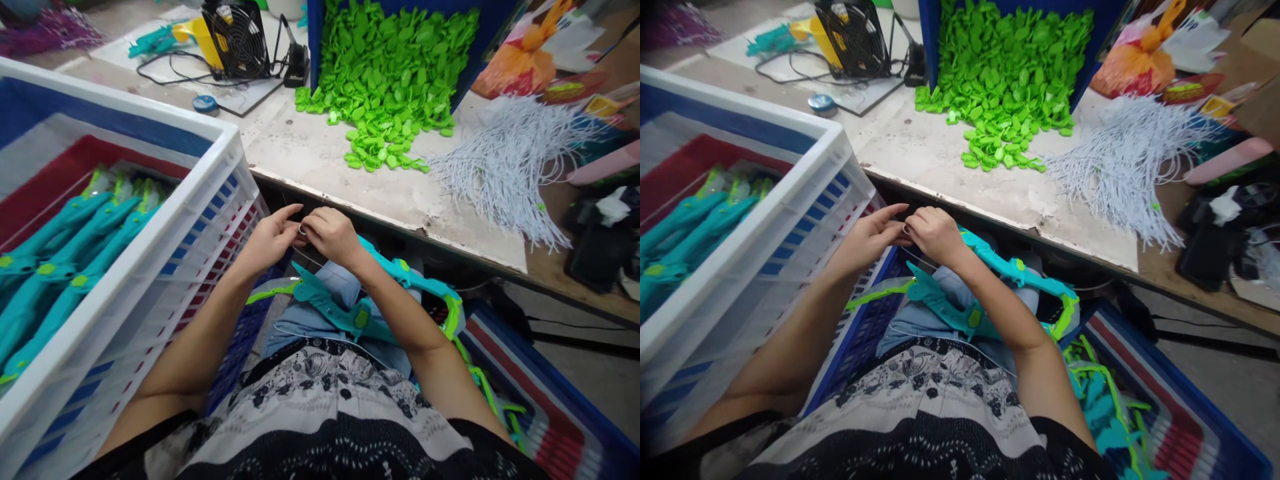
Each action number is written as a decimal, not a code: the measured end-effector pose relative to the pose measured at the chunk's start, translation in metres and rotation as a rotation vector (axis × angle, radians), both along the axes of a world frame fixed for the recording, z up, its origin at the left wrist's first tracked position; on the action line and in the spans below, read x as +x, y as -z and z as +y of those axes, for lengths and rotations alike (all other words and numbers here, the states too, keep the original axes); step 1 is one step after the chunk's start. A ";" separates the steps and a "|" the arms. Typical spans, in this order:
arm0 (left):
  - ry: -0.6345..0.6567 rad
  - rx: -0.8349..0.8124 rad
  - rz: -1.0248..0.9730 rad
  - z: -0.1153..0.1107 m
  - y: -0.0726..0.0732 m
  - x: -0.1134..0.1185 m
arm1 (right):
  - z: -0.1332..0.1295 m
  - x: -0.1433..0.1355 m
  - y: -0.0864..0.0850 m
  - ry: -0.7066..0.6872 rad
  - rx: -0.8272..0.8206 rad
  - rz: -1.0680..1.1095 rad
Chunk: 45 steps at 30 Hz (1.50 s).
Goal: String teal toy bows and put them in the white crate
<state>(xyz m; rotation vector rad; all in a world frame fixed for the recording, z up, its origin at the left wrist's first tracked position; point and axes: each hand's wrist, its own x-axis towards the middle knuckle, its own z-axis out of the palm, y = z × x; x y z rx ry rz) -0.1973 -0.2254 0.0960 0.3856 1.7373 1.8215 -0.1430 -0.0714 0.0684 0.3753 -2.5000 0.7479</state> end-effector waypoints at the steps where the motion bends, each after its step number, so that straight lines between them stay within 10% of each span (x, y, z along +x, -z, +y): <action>1: 0.023 0.017 -0.042 0.000 -0.002 0.001 | 0.001 0.000 0.001 0.003 -0.058 0.004; 7: -0.013 0.015 0.070 0.002 0.003 0.001 | -0.002 0.003 0.005 -0.005 -0.493 -0.049; 14: -0.074 -0.263 0.288 -0.004 0.016 0.004 | -0.005 0.012 0.012 0.010 -0.632 -0.107; 31: 0.258 -0.547 0.504 -0.020 0.010 0.010 | -0.017 0.029 0.029 -0.014 -0.272 0.043; 45: 0.153 -0.675 0.642 -0.013 0.021 0.008 | 0.002 0.056 0.033 0.298 -0.151 -0.141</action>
